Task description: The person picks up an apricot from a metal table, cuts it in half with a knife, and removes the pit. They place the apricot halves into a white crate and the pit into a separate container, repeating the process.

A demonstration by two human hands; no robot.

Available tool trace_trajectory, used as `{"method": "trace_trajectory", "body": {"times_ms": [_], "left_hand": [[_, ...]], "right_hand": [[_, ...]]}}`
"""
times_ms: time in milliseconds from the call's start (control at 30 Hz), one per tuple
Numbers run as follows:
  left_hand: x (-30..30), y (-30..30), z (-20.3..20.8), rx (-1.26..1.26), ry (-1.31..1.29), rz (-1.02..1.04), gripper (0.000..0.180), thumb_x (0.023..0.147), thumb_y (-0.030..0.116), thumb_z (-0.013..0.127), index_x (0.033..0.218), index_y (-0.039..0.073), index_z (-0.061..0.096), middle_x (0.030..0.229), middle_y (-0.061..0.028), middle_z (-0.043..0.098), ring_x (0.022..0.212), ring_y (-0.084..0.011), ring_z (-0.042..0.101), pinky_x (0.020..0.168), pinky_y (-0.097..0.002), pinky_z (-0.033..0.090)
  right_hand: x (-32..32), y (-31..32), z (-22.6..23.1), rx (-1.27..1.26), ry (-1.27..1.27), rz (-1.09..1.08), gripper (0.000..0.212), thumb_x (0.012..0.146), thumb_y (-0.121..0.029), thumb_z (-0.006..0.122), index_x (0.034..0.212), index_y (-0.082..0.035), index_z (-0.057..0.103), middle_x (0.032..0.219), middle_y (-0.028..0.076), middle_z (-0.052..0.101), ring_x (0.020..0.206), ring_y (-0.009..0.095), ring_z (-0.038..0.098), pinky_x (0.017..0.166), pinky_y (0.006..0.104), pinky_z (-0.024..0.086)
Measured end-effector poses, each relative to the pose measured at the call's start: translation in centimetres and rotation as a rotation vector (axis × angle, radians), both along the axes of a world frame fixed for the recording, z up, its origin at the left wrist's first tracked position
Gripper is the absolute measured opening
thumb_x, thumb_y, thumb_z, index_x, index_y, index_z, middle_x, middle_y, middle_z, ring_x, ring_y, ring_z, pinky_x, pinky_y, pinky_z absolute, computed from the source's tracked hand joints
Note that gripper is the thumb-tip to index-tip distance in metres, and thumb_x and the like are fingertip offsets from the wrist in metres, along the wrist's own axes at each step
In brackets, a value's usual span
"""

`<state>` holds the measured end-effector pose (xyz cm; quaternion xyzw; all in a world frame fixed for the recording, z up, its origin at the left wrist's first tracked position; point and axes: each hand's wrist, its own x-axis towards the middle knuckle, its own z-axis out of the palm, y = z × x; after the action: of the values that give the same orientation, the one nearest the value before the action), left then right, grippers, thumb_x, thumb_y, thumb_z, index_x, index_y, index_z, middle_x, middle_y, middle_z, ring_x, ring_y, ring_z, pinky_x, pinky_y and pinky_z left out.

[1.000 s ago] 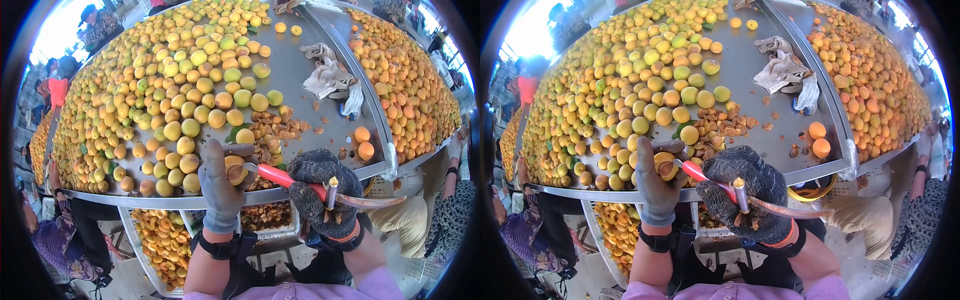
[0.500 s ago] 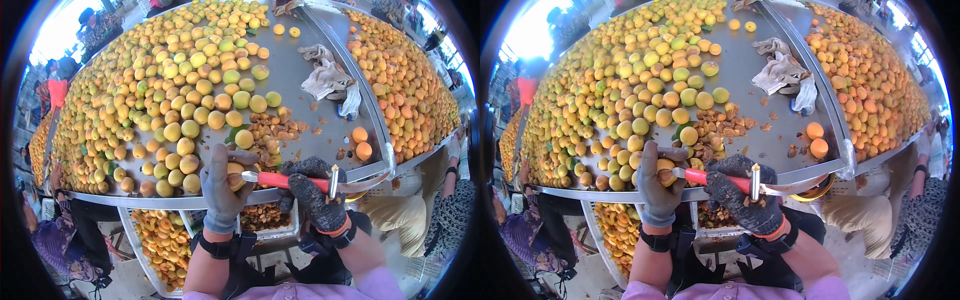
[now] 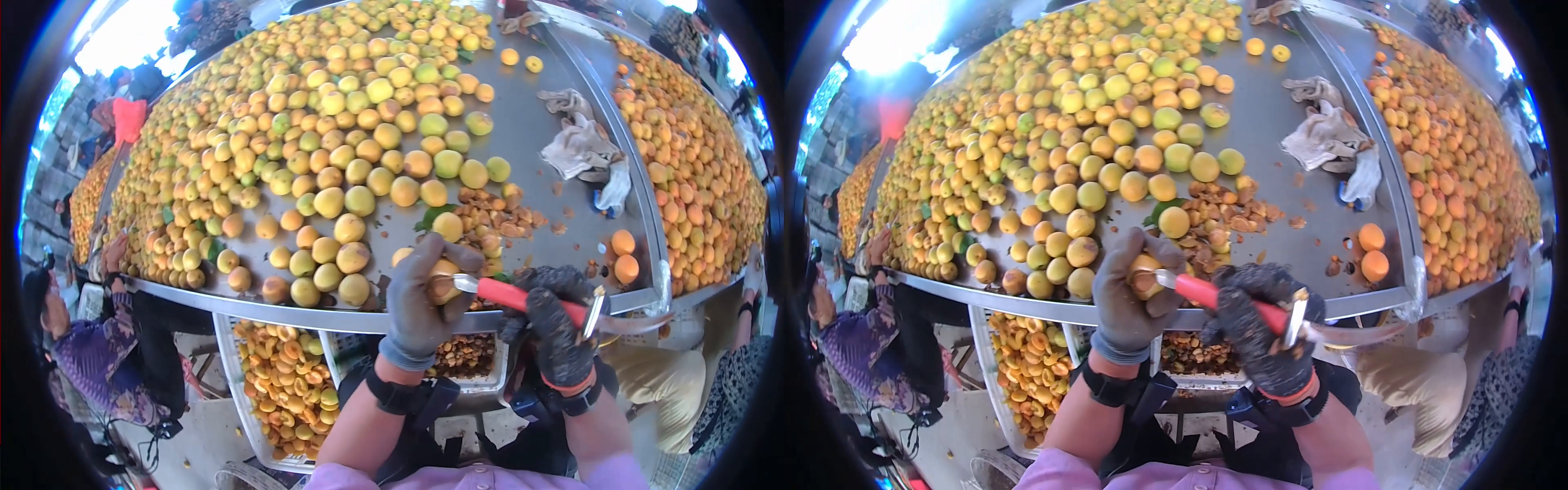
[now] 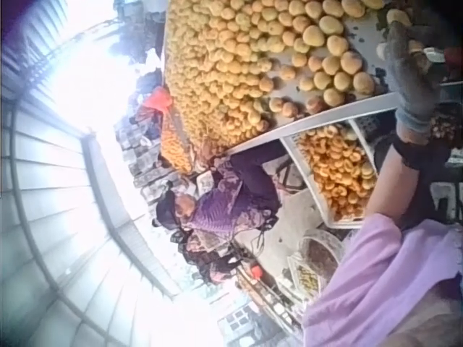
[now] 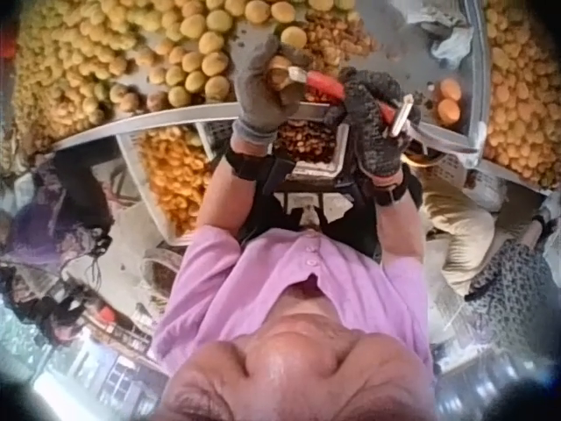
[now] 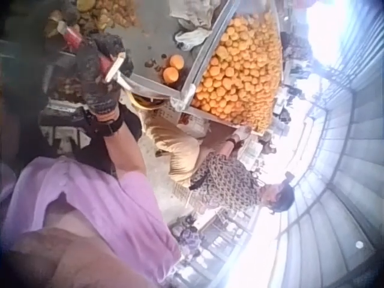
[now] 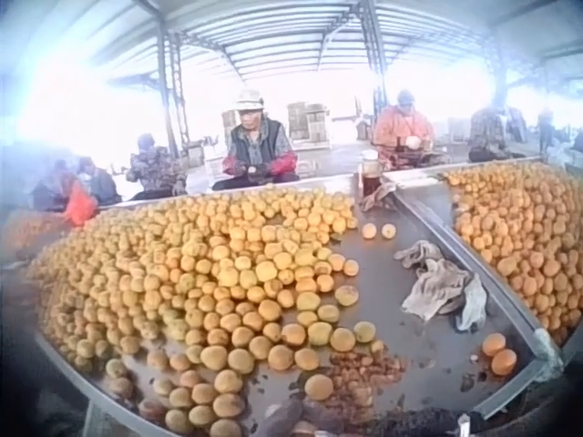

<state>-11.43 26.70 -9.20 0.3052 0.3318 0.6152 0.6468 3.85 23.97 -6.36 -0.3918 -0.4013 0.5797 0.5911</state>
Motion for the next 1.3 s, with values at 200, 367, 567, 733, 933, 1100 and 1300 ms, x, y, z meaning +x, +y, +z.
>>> {"method": "trace_trajectory", "body": {"times_ms": [200,367,567,733,933,1100,1300], "left_hand": [[-0.1,-0.1,0.1,0.075,0.222,0.111,0.020,0.084,0.018,0.044,0.083,0.001,0.054,0.074,-0.0077,0.058,0.052,-0.0135,0.046,0.043,-0.0217,0.033],[-1.3,-0.2,-0.7,0.342,0.765,0.239,0.020,0.063,-0.001,0.057,0.082,0.003,0.056,0.078,-0.0074,0.062,0.070,-0.0236,0.059,0.063,-0.0284,0.046],[-0.9,0.7,-1.5,-0.119,0.279,0.100,0.013,0.082,0.010,0.053,0.083,0.000,0.060,0.078,-0.0071,0.064,0.067,-0.0157,0.059,0.061,-0.0282,0.047],[-1.1,0.5,-1.4,0.230,0.620,0.236,0.039,0.094,0.033,0.044,0.087,-0.001,0.061,0.078,-0.0078,0.063,0.061,-0.0112,0.056,0.054,-0.0209,0.044],[-0.4,1.4,-2.6,0.089,0.503,0.368,0.042,0.095,0.039,0.040,0.086,0.003,0.058,0.074,-0.0094,0.058,0.047,-0.0087,0.048,0.035,-0.0163,0.031],[-0.8,1.6,-2.6,0.440,1.081,0.307,0.016,0.087,0.013,0.057,0.093,-0.001,0.057,0.072,-0.0081,0.059,0.063,-0.0233,0.058,0.060,-0.0343,0.048],[0.4,2.6,-0.8,-0.242,0.159,0.100,0.027,0.090,0.031,0.053,0.088,0.005,0.060,0.078,-0.0075,0.063,0.058,-0.0228,0.059,0.051,-0.0316,0.047]], "right_hand": [[0.0,1.8,1.2,-0.161,0.060,0.002,0.015,0.084,-0.008,0.061,0.096,0.000,0.058,0.077,0.012,0.062,0.056,0.019,0.062,0.046,0.0267,0.051],[-0.2,1.8,1.1,-0.146,-0.069,0.129,0.015,0.081,-0.004,0.063,0.094,0.001,0.058,0.074,0.009,0.062,0.057,0.016,0.060,0.047,0.0250,0.050],[-2.6,-0.1,0.0,0.542,-0.938,0.251,0.042,0.067,-0.023,0.075,0.098,-0.003,0.055,0.090,0.009,0.060,0.081,0.017,0.062,0.061,0.0360,0.048],[-2.4,0.7,0.2,0.032,0.103,0.227,0.014,0.083,-0.006,0.061,0.094,0.002,0.057,0.084,0.008,0.061,0.062,0.014,0.060,0.053,0.0253,0.049],[-0.5,2.0,0.0,-0.144,-0.037,0.177,0.013,0.084,-0.009,0.063,0.092,0.001,0.060,0.077,0.009,0.063,0.059,0.014,0.063,0.050,0.0231,0.053],[-1.3,3.0,-1.2,0.532,-0.657,0.115,0.016,0.076,-0.006,0.067,0.090,-0.001,0.062,0.074,0.011,0.062,0.070,0.020,0.063,0.062,0.0309,0.047],[-0.1,3.5,-1.0,-0.445,0.165,0.155,0.024,0.084,-0.020,0.060,0.096,0.000,0.054,0.071,0.013,0.061,0.051,0.019,0.060,0.044,0.0280,0.049]]}}
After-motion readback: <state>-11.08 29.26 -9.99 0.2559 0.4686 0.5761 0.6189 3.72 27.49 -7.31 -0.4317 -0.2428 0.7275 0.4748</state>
